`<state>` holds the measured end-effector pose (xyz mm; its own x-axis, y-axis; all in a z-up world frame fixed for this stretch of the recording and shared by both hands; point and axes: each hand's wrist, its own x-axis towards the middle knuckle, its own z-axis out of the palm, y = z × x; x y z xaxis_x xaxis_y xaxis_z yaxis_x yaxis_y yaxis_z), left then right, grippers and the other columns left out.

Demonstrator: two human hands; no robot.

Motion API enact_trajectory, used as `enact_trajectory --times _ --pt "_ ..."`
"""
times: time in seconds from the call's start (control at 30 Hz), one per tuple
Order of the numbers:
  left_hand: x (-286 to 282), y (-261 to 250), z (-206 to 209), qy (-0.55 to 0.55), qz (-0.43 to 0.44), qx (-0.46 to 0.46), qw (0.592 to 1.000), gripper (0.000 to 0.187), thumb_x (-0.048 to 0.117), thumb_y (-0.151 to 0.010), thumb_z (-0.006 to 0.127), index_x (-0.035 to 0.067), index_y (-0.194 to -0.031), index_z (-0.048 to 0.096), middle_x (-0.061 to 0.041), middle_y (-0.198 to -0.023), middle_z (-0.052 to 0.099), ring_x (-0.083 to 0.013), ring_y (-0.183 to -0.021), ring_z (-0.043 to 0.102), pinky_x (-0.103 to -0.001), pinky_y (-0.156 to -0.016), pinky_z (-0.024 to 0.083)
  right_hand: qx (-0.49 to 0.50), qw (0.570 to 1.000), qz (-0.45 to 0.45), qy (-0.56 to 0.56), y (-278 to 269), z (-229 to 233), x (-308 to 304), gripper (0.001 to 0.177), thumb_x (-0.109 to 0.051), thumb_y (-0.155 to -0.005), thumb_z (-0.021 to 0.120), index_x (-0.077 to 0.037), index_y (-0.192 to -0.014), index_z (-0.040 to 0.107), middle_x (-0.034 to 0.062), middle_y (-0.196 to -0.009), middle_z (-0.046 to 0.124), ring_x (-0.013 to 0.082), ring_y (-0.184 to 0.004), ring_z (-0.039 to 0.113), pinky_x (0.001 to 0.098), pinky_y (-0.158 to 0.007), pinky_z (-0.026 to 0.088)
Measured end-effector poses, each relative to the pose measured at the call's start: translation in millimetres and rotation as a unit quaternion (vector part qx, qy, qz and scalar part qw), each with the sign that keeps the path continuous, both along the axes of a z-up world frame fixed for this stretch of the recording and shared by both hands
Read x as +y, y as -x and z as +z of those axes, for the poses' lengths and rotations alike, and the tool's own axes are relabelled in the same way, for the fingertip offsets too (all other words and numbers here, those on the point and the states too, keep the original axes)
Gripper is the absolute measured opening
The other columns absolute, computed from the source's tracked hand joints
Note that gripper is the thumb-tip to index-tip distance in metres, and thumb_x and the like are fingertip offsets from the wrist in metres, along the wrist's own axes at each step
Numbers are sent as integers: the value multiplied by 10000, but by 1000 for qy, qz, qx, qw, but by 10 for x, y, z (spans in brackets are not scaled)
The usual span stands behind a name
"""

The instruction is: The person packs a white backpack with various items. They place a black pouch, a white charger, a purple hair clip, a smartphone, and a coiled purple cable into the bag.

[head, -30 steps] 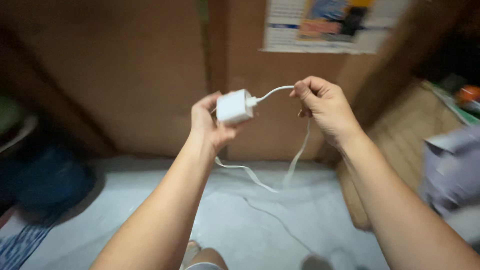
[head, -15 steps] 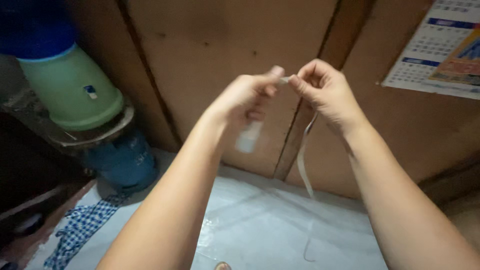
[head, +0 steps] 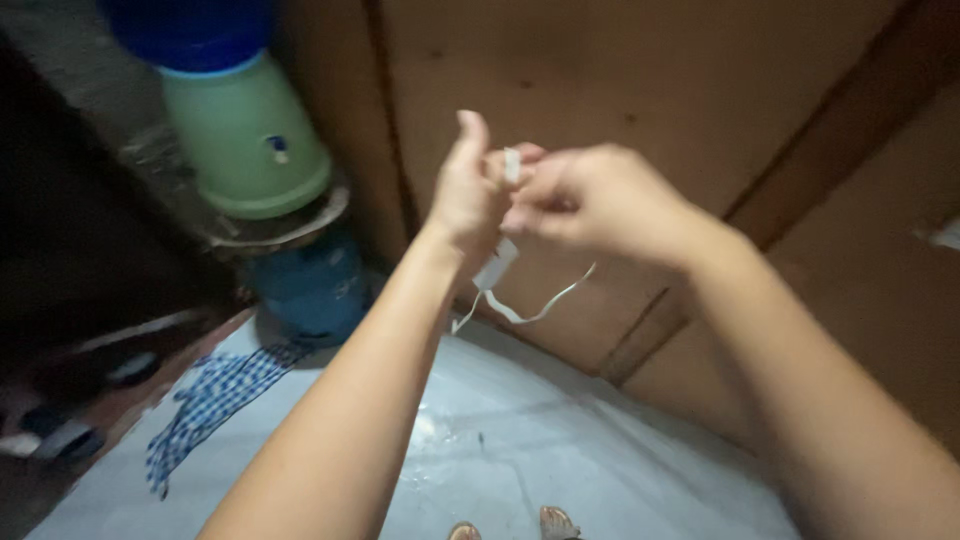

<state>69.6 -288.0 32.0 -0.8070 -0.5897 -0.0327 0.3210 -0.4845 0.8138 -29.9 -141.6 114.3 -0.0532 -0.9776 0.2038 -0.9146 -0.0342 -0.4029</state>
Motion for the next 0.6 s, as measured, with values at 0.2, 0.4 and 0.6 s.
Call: enact_trajectory --times 0.2,0.4,0.6 --pt "-73 -265 38 -58 -258 199 944 639 578 -1145 281 84 -866 577 88 -588 428 -43 -462 352 -260 -558 314 -179 977 -20 114 665 -134 -493 207 -265 -969 763 -67 -1014 803 24 -911 767 77 -823 650 270 -734 523" --pt "-189 -259 93 -237 58 207 947 450 405 -1103 242 64 -912 464 -229 -1037 747 -239 -890 676 -342 -726 550 -175 983 5 -44 637 -619 -286 255 -323 -958 713 -125 -1079 820 18 -882 739 109 -794 623 299 -704 502" --pt "2 47 123 -6 99 -35 994 678 588 -995 188 33 -1036 575 -189 -949 755 -271 -837 736 -406 -784 567 -76 984 114 -113 675 -158 -356 231 -354 -944 665 -167 -1003 788 -46 -709 697 84 -647 565 292 -587 464"
